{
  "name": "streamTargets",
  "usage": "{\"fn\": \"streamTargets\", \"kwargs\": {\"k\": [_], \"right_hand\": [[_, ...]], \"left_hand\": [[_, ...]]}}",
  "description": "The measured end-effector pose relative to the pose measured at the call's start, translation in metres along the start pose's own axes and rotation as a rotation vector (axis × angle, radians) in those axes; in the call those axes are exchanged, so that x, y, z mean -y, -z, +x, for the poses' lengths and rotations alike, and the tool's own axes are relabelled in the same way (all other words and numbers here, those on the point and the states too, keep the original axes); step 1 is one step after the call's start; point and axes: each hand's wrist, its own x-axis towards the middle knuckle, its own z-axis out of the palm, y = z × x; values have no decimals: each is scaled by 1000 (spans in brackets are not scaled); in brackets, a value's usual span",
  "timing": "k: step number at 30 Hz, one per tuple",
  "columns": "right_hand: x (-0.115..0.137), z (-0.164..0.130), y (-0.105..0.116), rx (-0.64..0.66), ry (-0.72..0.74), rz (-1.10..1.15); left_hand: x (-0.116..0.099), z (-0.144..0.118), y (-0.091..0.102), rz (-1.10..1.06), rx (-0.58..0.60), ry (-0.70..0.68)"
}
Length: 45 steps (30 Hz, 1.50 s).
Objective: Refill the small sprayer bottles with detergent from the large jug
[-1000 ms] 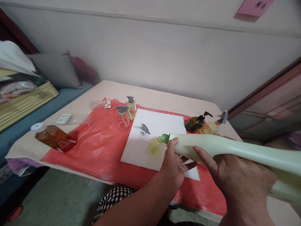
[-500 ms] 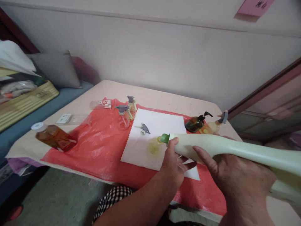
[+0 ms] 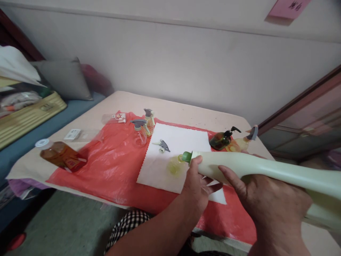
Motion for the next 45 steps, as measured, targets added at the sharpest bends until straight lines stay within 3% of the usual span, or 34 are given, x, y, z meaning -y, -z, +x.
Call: {"fn": "streamTargets", "kwargs": {"k": [12,19,27,34,45], "right_hand": [[7,-2,0,28,-93,11],[-1,1,1,-19,25,2],[-1,2,1,-4,6,-1],[-1,4,3,-78,42,-19],[4,-1,1,12,-31,6]], "left_hand": [[1,0,1,1,5,1],[2,1,2,0,7,-3],[0,0,-1,-3,4,-1],[0,0,0,-5,4,1],[1,1,0,-8,-4,-1]]}}
